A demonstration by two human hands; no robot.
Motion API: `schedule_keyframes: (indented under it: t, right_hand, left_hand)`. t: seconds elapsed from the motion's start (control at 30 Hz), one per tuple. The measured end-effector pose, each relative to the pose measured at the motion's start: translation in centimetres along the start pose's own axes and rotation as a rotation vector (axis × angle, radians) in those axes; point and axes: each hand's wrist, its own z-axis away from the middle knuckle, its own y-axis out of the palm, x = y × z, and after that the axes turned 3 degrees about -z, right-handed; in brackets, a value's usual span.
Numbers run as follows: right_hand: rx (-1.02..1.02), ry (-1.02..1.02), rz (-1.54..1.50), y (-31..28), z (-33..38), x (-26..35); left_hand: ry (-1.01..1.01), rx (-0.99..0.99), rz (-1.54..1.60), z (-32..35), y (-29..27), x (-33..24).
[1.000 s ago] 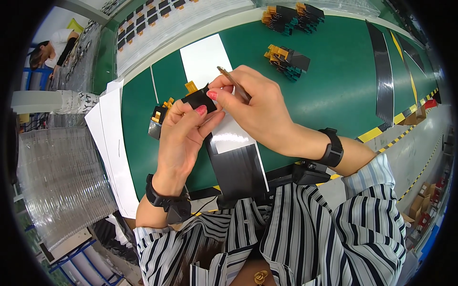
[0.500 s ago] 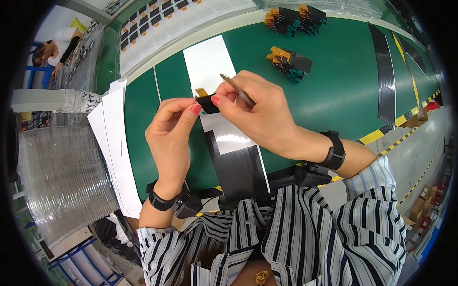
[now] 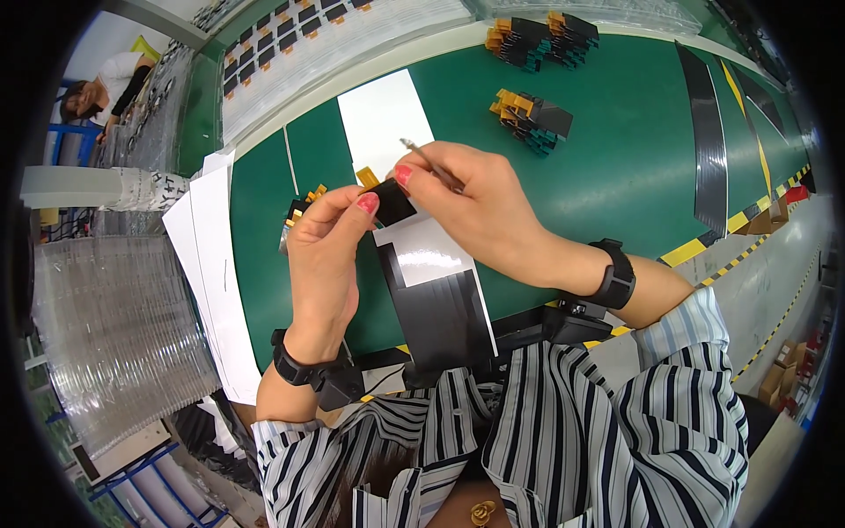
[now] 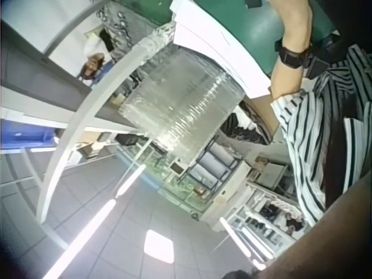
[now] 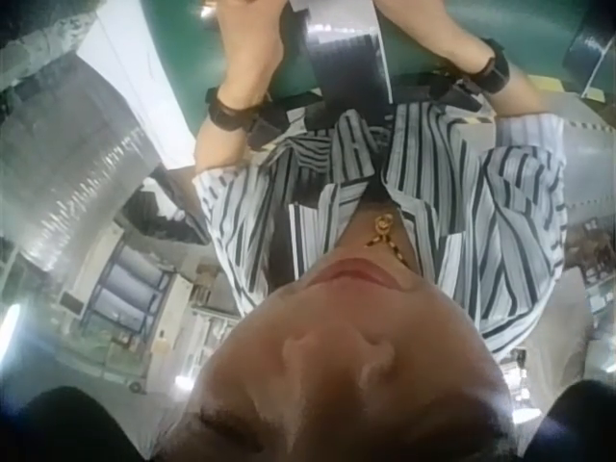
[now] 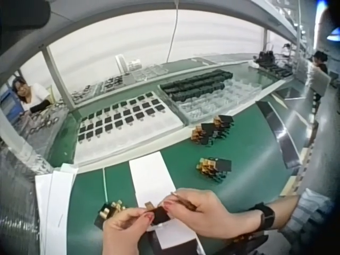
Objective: The person uses tweezers to peel a black adhesive strip from a backing sheet, applies it to a small electronic component, and then places the finished component onto a tray.
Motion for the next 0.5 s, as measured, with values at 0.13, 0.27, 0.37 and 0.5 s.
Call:
schedule_keyframes:
  t: [0.13,0.27,0.37,0.5]
  right_hand:
    - [-0.014,-0.069,0.046,-0.9,-0.3,-0.1]
    - [-0.226,-0.298,0.288,-4.4,-1.4,0.4]
    - [-0.342,-0.233,0.370,-7.7,-1.6,-0.4]
    - [-0.407,-0.128,0.434,-9.8,-1.3,-2.7]
  left_hand:
    - [0.009,0.015,0.037,-0.4,0.2,0.3]
    - [-0.055,0.039,-0.007,-0.4,0.0,0.5]
    - [-0.019,0.032,-0.042,-0.4,-0.6,0.8]
    - [-0.031,0.062,-0.048,-0.8,-0.2,1.2]
